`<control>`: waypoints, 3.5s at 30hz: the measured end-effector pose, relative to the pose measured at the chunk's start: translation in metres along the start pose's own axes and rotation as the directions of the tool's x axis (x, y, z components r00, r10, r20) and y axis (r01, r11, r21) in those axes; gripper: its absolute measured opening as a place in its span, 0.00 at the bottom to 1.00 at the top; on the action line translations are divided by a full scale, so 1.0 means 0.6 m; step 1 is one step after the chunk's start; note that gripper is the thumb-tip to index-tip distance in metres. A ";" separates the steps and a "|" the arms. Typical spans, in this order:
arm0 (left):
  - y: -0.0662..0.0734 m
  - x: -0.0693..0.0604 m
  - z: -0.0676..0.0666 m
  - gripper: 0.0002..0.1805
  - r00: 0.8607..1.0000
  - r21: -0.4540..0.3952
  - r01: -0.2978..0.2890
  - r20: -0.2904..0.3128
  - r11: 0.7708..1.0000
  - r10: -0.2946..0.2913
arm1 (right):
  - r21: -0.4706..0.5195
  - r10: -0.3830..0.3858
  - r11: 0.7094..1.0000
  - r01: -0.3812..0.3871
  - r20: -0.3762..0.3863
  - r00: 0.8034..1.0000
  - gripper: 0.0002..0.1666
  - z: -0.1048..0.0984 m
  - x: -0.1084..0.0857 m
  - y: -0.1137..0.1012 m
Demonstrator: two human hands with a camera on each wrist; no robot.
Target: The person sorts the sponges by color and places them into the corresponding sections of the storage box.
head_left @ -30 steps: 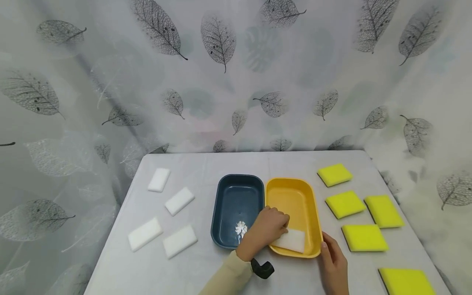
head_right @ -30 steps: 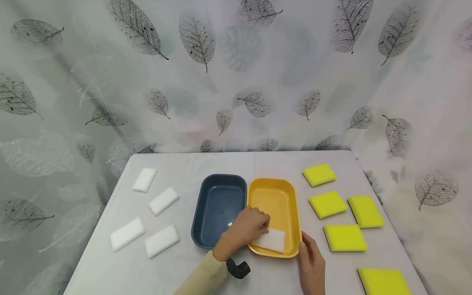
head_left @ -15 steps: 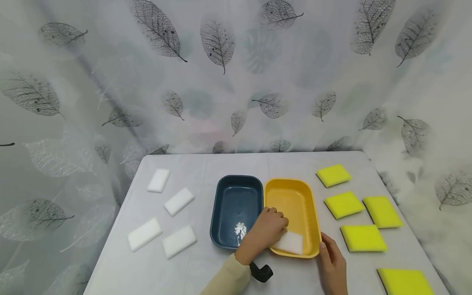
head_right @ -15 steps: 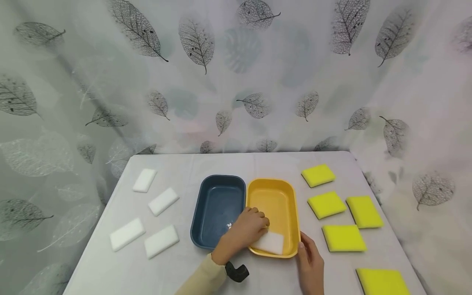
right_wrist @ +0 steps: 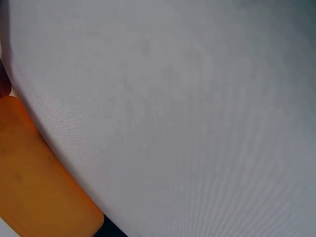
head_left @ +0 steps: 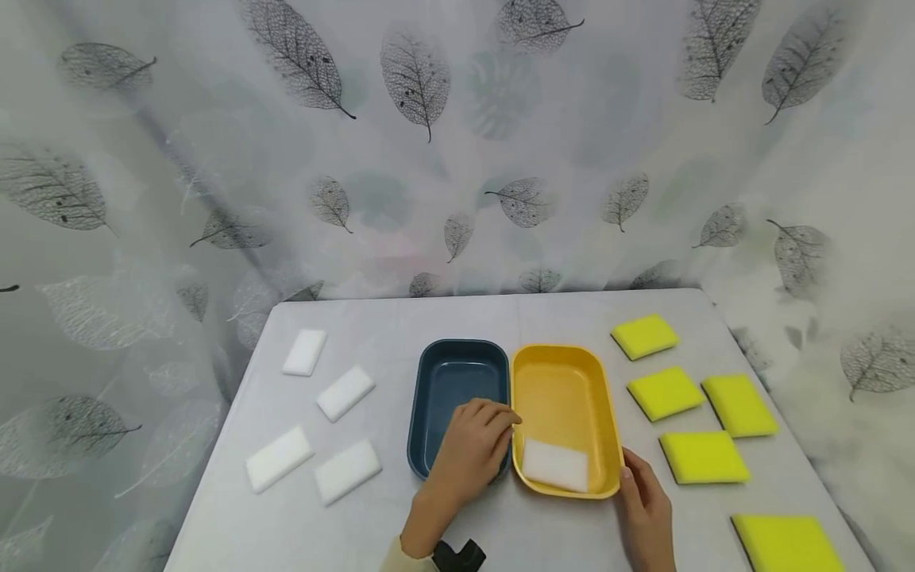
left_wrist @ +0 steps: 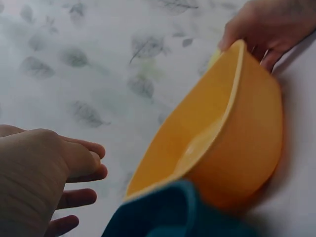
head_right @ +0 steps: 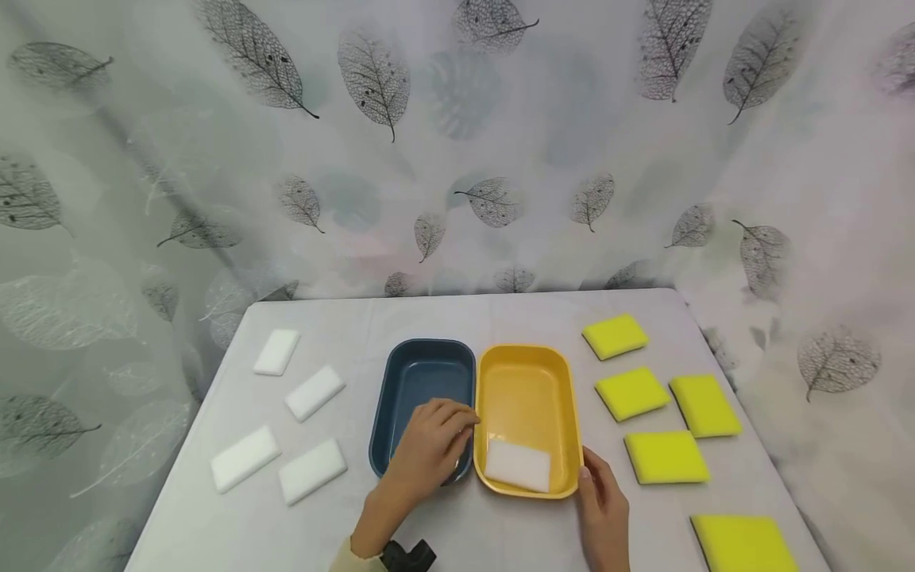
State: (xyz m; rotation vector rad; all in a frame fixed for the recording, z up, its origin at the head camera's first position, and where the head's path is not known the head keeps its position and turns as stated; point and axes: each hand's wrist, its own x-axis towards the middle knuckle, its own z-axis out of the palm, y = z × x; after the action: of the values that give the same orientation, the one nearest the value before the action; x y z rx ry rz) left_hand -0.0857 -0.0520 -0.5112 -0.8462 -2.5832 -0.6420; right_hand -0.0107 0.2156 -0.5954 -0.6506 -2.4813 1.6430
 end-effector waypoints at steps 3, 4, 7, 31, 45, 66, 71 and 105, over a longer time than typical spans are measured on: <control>-0.020 -0.019 -0.024 0.11 0.998 -0.003 0.050 -0.044 0.999 -0.050 | -0.004 -0.001 1.000 0.001 0.012 1.000 0.34 0.001 -0.001 0.001; -0.026 -0.023 -0.032 0.11 0.996 -0.002 0.067 -0.052 0.998 -0.067 | -0.005 -0.003 1.000 0.004 0.014 1.000 0.34 0.001 -0.001 0.002; -0.043 -0.035 -0.051 0.13 0.992 0.017 0.109 -0.068 0.994 -0.107 | -0.012 -0.010 1.000 0.010 0.013 1.000 0.34 0.000 -0.001 0.004; -0.155 -0.102 -0.095 0.24 0.914 0.097 0.405 -0.079 0.909 -0.398 | -0.029 0.012 1.000 -0.011 0.030 0.999 0.36 -0.002 -0.002 -0.001; -0.224 -0.121 -0.101 0.34 0.855 0.186 0.515 -0.038 0.837 -0.518 | -0.030 -0.017 0.999 0.018 0.014 1.000 0.34 0.001 -0.002 0.001; -0.277 -0.148 -0.091 0.34 0.743 0.220 0.635 0.089 0.740 -0.664 | -0.025 -0.036 0.999 0.037 0.021 0.999 0.33 0.001 0.000 0.008; -0.289 -0.153 -0.085 0.32 0.754 0.229 0.629 0.055 0.743 -0.655 | -0.024 -0.044 0.999 0.044 0.020 0.999 0.33 0.001 -0.001 0.008; -0.312 -0.155 -0.089 0.27 0.733 0.198 0.670 -0.019 0.716 -0.680 | -0.016 -0.010 1.000 0.010 0.010 1.000 0.34 0.000 -0.005 0.001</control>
State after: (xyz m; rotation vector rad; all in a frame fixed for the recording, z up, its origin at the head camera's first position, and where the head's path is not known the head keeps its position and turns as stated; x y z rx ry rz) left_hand -0.1216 -0.2578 -0.5665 0.1978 -2.9239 -0.5297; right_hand -0.0080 0.2145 -0.5958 -0.6322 -2.5026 1.6280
